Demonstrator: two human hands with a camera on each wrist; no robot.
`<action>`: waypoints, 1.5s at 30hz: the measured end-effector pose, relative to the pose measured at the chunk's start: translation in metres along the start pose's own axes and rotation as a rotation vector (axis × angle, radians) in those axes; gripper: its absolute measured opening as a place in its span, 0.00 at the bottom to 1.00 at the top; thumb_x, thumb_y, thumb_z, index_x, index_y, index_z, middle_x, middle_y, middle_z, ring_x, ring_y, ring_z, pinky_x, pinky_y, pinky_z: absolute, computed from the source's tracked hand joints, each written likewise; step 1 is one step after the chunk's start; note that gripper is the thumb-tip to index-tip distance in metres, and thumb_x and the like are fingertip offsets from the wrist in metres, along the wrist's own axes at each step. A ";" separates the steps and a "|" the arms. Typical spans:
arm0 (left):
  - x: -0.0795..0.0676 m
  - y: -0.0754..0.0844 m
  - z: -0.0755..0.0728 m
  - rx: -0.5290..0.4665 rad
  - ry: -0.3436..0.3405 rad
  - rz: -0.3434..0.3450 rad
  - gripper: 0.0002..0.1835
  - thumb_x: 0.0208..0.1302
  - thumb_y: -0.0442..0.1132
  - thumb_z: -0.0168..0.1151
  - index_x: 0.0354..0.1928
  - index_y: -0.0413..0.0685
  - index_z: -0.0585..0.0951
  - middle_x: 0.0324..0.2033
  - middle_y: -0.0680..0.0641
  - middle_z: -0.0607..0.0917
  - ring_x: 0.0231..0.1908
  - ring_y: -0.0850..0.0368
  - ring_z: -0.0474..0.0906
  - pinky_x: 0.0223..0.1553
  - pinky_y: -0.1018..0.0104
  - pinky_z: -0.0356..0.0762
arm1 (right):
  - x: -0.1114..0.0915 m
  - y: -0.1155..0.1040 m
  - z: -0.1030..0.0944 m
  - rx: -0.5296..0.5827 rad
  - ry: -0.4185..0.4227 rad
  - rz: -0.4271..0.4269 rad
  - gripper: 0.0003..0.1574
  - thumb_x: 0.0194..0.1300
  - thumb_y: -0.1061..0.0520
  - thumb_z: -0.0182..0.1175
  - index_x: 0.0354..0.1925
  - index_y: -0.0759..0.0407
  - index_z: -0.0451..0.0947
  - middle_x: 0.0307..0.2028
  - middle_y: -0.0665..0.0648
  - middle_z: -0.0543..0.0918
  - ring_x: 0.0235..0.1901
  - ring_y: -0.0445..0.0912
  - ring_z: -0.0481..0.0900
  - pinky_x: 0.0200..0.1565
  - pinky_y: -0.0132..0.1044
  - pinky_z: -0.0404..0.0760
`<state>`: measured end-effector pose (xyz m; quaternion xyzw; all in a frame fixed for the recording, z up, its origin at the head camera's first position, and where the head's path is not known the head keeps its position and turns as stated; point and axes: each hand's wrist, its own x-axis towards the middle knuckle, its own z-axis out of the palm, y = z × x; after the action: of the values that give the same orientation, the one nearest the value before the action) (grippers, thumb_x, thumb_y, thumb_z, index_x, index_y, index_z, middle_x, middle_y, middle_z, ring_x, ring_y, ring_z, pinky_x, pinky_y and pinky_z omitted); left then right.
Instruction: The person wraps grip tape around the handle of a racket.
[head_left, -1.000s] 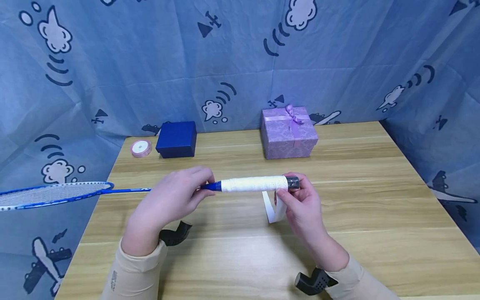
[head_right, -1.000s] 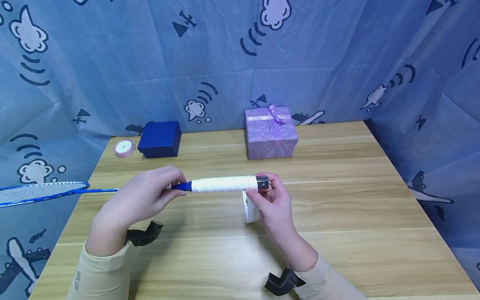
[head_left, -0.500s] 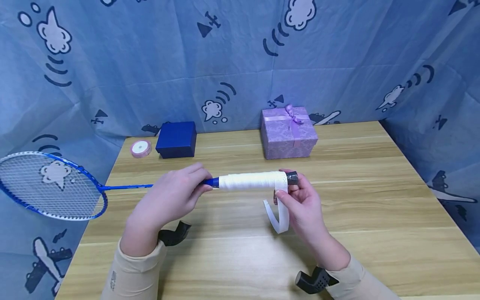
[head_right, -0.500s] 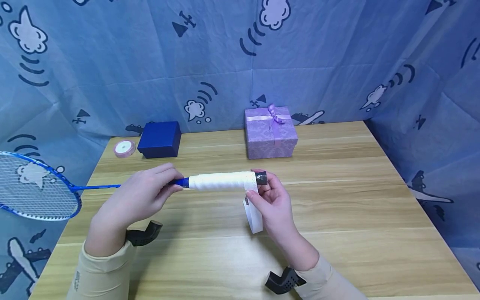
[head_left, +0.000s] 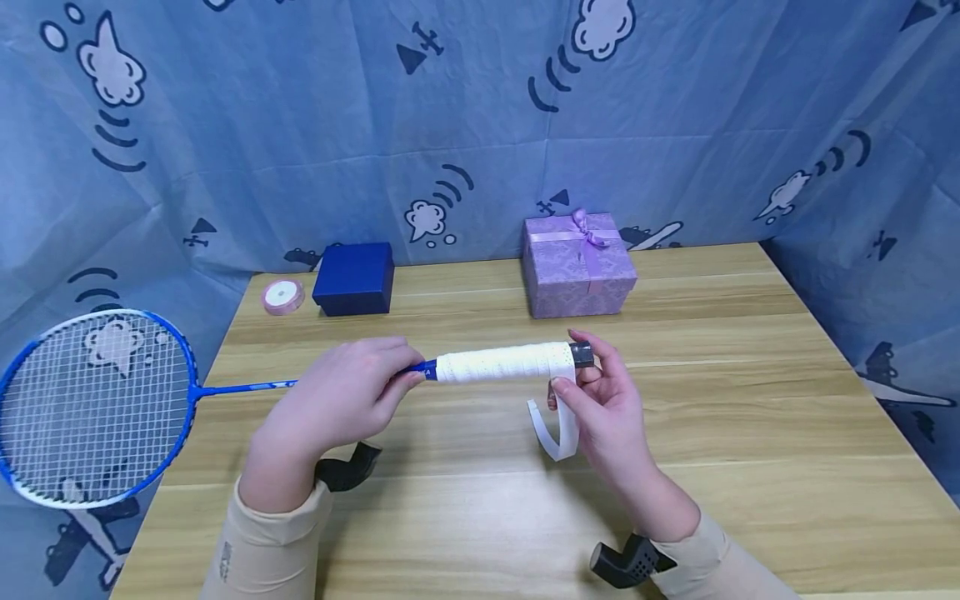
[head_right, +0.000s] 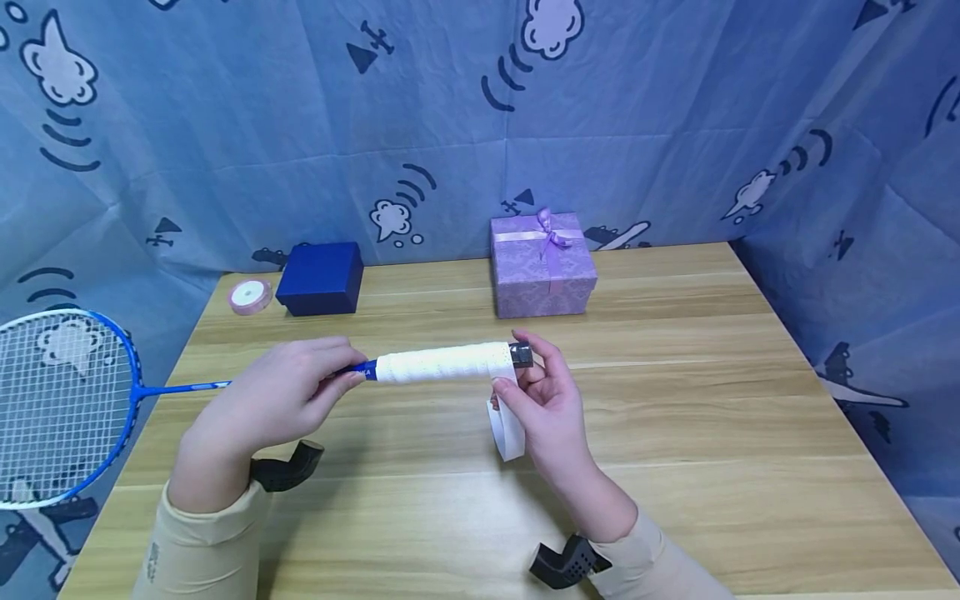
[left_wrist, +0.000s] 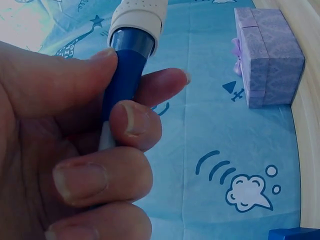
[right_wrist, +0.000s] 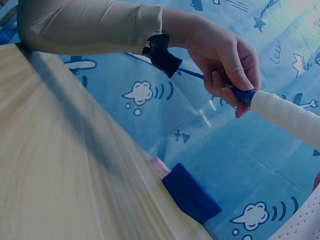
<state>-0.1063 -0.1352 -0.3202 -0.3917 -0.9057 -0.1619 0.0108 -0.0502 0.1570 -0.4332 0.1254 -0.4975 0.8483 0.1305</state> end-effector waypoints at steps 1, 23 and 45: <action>0.000 0.000 0.000 -0.003 -0.004 -0.003 0.04 0.73 0.42 0.64 0.43 0.54 0.86 0.31 0.61 0.78 0.26 0.64 0.71 0.32 0.66 0.73 | 0.000 0.000 0.000 -0.002 -0.001 0.003 0.37 0.66 0.82 0.52 0.69 0.61 0.69 0.42 0.53 0.85 0.32 0.42 0.82 0.36 0.32 0.83; 0.003 0.001 0.004 -0.006 0.105 0.052 0.08 0.69 0.42 0.70 0.46 0.55 0.80 0.34 0.61 0.80 0.27 0.65 0.71 0.30 0.67 0.72 | -0.001 -0.002 0.000 -0.012 0.055 0.047 0.32 0.65 0.82 0.53 0.63 0.61 0.71 0.38 0.52 0.84 0.29 0.43 0.82 0.34 0.32 0.83; 0.003 0.005 0.006 0.000 0.003 -0.016 0.04 0.76 0.40 0.61 0.45 0.53 0.83 0.31 0.60 0.78 0.27 0.63 0.71 0.34 0.64 0.74 | -0.002 -0.001 0.001 0.095 0.029 0.024 0.32 0.61 0.85 0.52 0.57 0.62 0.73 0.37 0.54 0.86 0.29 0.44 0.83 0.35 0.32 0.84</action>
<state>-0.1041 -0.1280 -0.3236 -0.3842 -0.9088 -0.1626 0.0108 -0.0476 0.1568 -0.4327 0.1131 -0.4561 0.8743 0.1216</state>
